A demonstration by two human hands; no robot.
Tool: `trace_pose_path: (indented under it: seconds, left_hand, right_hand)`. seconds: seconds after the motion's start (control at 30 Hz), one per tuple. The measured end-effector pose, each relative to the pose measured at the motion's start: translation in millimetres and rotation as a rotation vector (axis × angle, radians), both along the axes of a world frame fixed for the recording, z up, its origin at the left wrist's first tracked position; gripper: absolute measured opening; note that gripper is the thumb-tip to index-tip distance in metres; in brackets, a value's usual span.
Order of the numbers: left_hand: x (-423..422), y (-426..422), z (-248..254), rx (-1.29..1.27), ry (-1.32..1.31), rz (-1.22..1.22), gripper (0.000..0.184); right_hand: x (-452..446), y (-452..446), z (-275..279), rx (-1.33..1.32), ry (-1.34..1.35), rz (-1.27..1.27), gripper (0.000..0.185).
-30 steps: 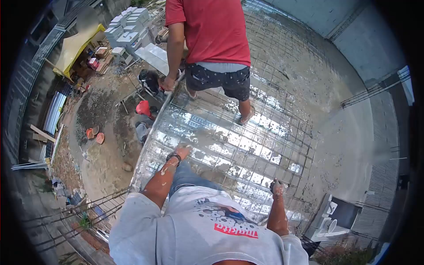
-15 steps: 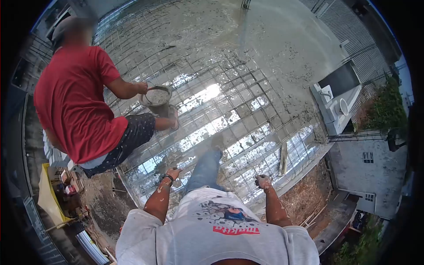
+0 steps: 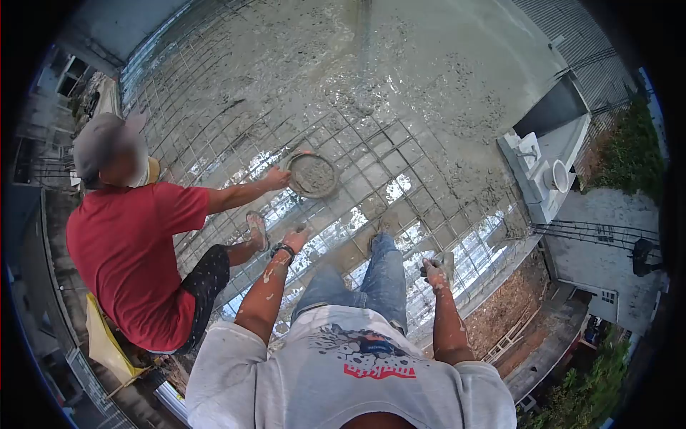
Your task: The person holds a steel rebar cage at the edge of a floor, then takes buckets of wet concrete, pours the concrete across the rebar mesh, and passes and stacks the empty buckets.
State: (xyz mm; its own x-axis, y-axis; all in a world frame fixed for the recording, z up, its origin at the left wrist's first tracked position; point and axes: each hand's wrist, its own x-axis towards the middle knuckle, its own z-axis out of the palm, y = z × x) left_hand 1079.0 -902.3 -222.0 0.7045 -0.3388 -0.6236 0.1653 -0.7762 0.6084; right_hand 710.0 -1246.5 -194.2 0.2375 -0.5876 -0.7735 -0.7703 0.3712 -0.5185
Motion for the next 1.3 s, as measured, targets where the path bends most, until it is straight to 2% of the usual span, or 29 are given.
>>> trace_pose_path:
  seconds: [0.07, 0.17, 0.2, 0.23, 0.27, 0.3, 0.4, 0.43, 0.5, 0.53, 0.57, 0.6, 0.63, 0.7, 0.8, 0.83, 0.87, 0.9, 0.93, 0.97, 1.0, 1.03, 1.07, 1.13, 1.17, 1.23, 1.27, 1.3]
  left_hand:
    - [27, -37, -41, 0.094, 0.016, 0.024, 0.053]
    - [57, -87, -72, -0.062, -0.009, 0.169, 0.054]
    - [68, -102, -81, -0.066, 0.030, 0.221, 0.056]
    - [79, -103, -128, 0.042, -0.006, 0.285, 0.058]
    - [89, -110, -151, 0.117, 0.033, 0.356, 0.061]
    - [100, -104, -197, 0.248, 0.117, 0.356, 0.065]
    - [141, -132, -211, 0.361, 0.084, 0.343, 0.069]
    - [155, -141, -214, 0.296, 0.064, 0.402, 0.069]
    - [173, -134, -258, 0.358, -0.081, 0.543, 0.095]
    - [195, -142, -249, 0.517, 0.065, 0.575, 0.106]
    - [209, -143, -257, 0.558, -0.040, 0.606, 0.109]
    - [217, -132, -273, 0.601, -0.141, 0.636, 0.112]
    - [227, -91, -331, 0.628, -0.089, 0.647, 0.112]
    - [235, -49, -398, 0.634, -0.011, 0.655, 0.113]
    - [254, -58, -388, 0.462, 0.002, 0.705, 0.106]
    - [254, -73, -385, 0.422, -0.072, 0.806, 0.094]
    - [254, -86, -386, 0.378, -0.152, 0.900, 0.084]
    - [246, -94, -378, 0.355, -0.153, 1.003, 0.075]
    - [240, -104, -368, 0.329, -0.161, 1.106, 0.068]
    - [234, -118, -343, 0.232, -0.074, 1.206, 0.065]
    - [225, -127, -333, 0.347, -0.028, 1.147, 0.064]
    - [211, -130, -323, 0.458, 0.013, 1.083, 0.063]
    - [200, -138, -315, 0.354, -0.024, 1.119, 0.057]
    - [174, -147, -305, 0.239, -0.099, 1.148, 0.049]
    - [167, -149, -306, 0.228, -0.145, 1.141, 0.047]
    - [173, -169, -280, 0.249, -0.073, 1.143, 0.049]
    - [167, -175, -275, 0.322, -0.092, 1.071, 0.052]
    - [170, -180, -266, 0.101, -0.099, 1.257, 0.056]
  right_hand:
    - [41, -49, -15, 0.037, -0.014, 0.022, 0.032]
    - [103, -138, -67, 0.011, 0.013, 0.173, 0.030]
    - [122, -168, -97, 0.081, -0.004, 0.164, 0.036]
    - [140, -197, -140, 0.002, 0.001, 0.260, 0.032]
    - [139, -234, -212, -0.084, 0.013, 0.346, 0.029]
    - [143, -264, -258, -0.176, 0.035, 0.423, 0.025]
    - [237, -322, -231, -0.235, 0.075, 0.607, 0.030]
    - [263, -341, -237, -0.274, 0.103, 0.666, 0.031]
    - [299, -364, -265, -0.349, 0.180, 0.775, 0.040]
    - [329, -369, -263, -0.371, 0.221, 0.850, 0.041]
    - [363, -371, -258, -0.396, 0.263, 0.924, 0.043]
    - [394, -369, -251, -0.369, 0.245, 0.938, 0.043]
    - [427, -364, -244, -0.343, 0.224, 0.955, 0.044]
    - [483, -343, -259, -0.291, 0.178, 1.023, 0.044]
    - [558, -282, -302, -0.329, 0.026, 1.254, 0.045]
    - [586, -245, -312, -0.229, 0.007, 1.268, 0.050]
    - [631, -207, -284, -0.133, 0.003, 1.413, 0.060]
    - [651, -165, -295, -0.208, -0.147, 1.554, 0.068]
    - [648, -123, -356, -0.253, -0.334, 1.766, 0.075]
    - [686, -92, -305, 0.002, -0.288, 1.752, 0.078]
    - [720, -41, -299, 0.156, -0.136, 1.922, 0.077]
    - [721, -5, -312, 0.041, -0.374, 1.944, 0.065]
    - [707, 26, -326, -0.076, -0.614, 1.949, 0.055]
    - [699, 77, -339, 0.167, -0.359, 2.160, 0.026]
    - [702, 81, -336, 0.190, -0.305, 2.211, 0.025]
    - [703, 71, -318, 0.234, -0.196, 2.308, 0.024]
    - [703, 66, -307, 0.253, -0.144, 2.350, 0.024]
    - [705, 63, -299, 0.265, -0.090, 2.389, 0.023]
